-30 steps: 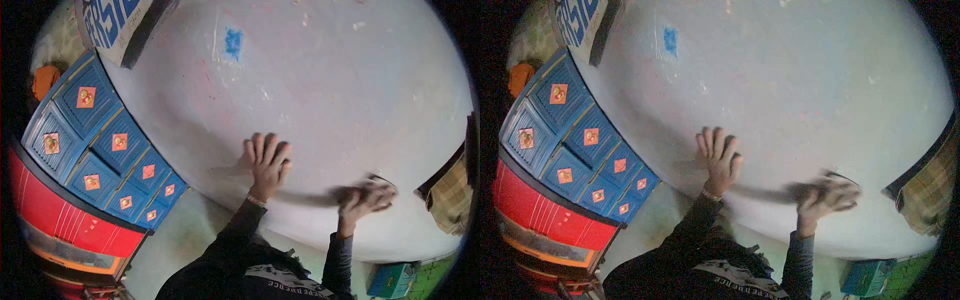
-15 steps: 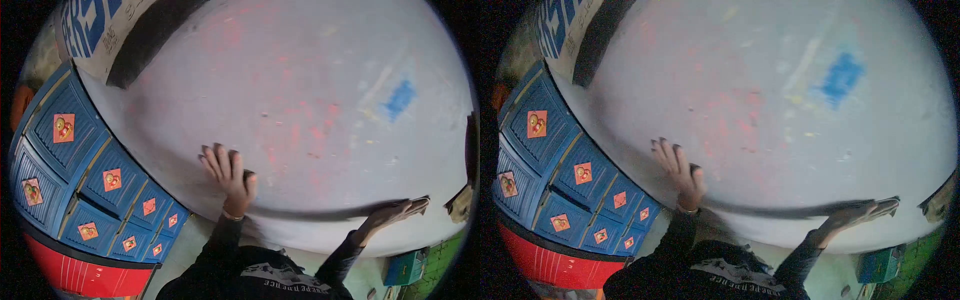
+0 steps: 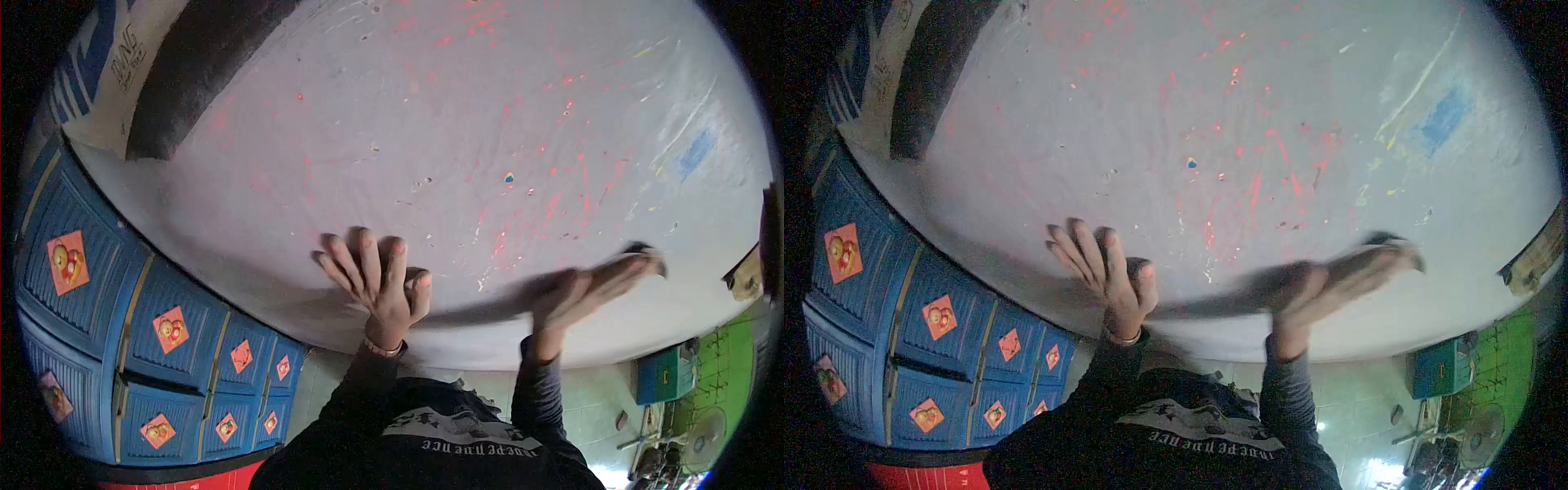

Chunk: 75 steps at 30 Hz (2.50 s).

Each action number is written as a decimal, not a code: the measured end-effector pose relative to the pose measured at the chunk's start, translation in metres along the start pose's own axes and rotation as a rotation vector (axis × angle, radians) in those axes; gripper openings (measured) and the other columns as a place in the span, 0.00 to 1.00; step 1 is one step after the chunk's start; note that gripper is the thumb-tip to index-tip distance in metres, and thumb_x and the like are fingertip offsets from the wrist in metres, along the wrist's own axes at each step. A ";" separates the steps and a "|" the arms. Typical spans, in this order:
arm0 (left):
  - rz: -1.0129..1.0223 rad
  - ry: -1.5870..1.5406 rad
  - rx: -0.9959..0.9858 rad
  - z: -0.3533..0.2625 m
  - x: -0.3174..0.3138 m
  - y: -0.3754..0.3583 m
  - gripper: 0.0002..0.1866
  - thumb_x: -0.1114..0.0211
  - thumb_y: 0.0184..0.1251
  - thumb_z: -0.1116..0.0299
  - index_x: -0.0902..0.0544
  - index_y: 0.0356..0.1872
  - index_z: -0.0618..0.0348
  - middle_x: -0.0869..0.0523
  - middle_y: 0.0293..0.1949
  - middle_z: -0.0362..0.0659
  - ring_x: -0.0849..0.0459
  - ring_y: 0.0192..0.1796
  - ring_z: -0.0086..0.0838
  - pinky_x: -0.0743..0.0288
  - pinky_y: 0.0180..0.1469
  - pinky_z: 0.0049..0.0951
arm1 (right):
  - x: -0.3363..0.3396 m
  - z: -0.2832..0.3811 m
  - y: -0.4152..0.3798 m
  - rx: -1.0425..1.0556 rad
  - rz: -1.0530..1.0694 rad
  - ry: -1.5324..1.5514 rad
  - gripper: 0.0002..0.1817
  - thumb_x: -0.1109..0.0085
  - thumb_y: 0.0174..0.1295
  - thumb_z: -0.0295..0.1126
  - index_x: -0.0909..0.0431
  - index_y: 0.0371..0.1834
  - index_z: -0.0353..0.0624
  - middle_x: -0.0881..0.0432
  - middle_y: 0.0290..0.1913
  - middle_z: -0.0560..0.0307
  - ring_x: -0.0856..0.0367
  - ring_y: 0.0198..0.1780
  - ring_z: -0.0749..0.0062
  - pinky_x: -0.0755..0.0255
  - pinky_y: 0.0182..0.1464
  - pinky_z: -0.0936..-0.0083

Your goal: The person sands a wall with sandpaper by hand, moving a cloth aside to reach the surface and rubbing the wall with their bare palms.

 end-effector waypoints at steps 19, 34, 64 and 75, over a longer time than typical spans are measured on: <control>-0.027 -0.031 0.005 0.045 0.002 -0.007 0.31 0.61 0.74 0.44 0.38 0.71 0.49 0.48 0.75 0.53 0.55 0.75 0.64 0.68 0.72 0.65 | -0.027 0.056 -0.050 0.283 0.246 0.042 0.35 0.48 0.64 0.51 0.37 0.72 0.48 0.43 0.75 0.48 0.59 0.78 0.44 0.79 0.73 0.40; 0.021 -0.058 -0.030 0.011 -0.006 -0.014 0.30 0.64 0.76 0.50 0.38 0.70 0.58 0.49 0.75 0.58 0.59 0.75 0.65 0.71 0.70 0.68 | -0.032 0.054 -0.058 0.064 0.046 0.116 0.32 0.52 0.65 0.49 0.35 0.69 0.43 0.40 0.71 0.36 0.55 0.75 0.33 0.77 0.71 0.35; -0.008 -0.083 -0.026 0.005 -0.005 -0.014 0.32 0.77 0.77 0.49 0.36 0.71 0.52 0.46 0.75 0.55 0.58 0.75 0.65 0.72 0.71 0.65 | -0.031 0.046 -0.082 -0.148 0.056 0.147 0.31 0.48 0.62 0.48 0.34 0.70 0.58 0.43 0.75 0.46 0.58 0.76 0.34 0.74 0.71 0.36; -0.006 -0.133 -0.035 0.006 -0.006 -0.024 0.27 0.65 0.77 0.48 0.30 0.68 0.45 0.46 0.75 0.49 0.57 0.75 0.64 0.70 0.70 0.69 | -0.015 0.030 -0.047 -0.071 0.014 0.055 0.33 0.51 0.64 0.44 0.39 0.73 0.47 0.54 0.77 0.39 0.66 0.77 0.35 0.83 0.71 0.36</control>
Point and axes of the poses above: each hand's wrist, its own y-axis towards the middle knuckle, its own x-axis out of the back of the hand, z = x × y, the point moved 5 cm from there along y, towards the middle knuckle
